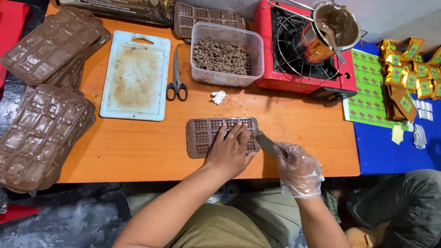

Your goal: Filling chocolate molds with small toppings using a spoon and leveling the surface with a knife.

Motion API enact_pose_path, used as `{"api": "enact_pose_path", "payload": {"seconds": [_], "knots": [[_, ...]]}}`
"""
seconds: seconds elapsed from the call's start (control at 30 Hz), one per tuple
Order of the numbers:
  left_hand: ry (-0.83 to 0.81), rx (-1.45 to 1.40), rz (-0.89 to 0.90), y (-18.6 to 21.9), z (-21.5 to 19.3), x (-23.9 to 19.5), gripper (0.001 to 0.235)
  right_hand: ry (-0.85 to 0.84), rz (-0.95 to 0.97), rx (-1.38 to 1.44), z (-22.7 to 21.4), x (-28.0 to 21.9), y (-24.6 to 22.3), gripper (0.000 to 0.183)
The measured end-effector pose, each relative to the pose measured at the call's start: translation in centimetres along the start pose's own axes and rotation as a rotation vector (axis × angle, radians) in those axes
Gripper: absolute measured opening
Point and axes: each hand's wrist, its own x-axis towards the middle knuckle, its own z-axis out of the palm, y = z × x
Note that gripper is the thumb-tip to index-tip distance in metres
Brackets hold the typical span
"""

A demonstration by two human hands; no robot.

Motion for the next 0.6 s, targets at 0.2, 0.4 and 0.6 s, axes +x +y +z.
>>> {"api": "enact_pose_path", "payload": {"seconds": [0.2, 0.4, 0.6], "knots": [[0.006, 0.028, -0.003, -0.2, 0.0, 0.0, 0.055, -0.036, 0.041, -0.047, -0.3, -0.7, -1.0, 0.021], [-0.005, 0.031, 0.003, -0.3, 0.1, 0.0, 0.055, 0.019, 0.015, -0.109, 2.2, -0.6, 1.2, 0.018], [-0.033, 0.029, 0.003, -0.3, 0.4, 0.0, 0.056, -0.010, 0.064, -0.135, 0.9, -1.1, -0.1, 0.024]]}}
